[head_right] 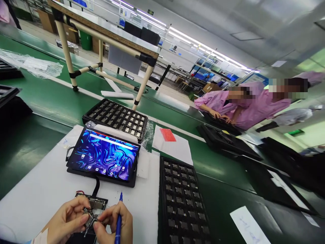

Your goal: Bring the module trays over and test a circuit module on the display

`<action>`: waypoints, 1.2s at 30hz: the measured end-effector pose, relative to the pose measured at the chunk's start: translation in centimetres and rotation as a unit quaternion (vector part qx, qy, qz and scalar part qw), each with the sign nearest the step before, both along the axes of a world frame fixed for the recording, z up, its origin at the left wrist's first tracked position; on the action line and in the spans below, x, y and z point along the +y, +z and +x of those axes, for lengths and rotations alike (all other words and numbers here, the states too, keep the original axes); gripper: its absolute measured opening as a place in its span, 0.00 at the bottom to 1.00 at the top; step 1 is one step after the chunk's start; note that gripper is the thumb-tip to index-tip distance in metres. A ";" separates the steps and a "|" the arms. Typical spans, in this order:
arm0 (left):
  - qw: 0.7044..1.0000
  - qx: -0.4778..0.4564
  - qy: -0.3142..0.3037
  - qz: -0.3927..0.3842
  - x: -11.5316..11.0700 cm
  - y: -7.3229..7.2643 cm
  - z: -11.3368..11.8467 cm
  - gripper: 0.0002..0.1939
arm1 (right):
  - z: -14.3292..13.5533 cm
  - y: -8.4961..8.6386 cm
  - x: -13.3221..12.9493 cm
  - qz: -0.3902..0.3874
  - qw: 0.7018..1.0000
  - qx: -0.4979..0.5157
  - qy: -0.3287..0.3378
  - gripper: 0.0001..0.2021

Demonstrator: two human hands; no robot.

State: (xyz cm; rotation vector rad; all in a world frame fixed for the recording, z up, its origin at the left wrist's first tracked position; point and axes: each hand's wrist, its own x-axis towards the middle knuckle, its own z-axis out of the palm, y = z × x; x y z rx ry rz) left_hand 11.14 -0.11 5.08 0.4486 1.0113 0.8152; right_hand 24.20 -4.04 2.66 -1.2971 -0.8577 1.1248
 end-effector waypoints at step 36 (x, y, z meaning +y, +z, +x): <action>0.979 0.157 -0.004 0.130 -1.9 -3.2 -0.3 0.25 | -0.4 -2.1 -0.5 -0.020 0.999 0.022 -0.034 0.19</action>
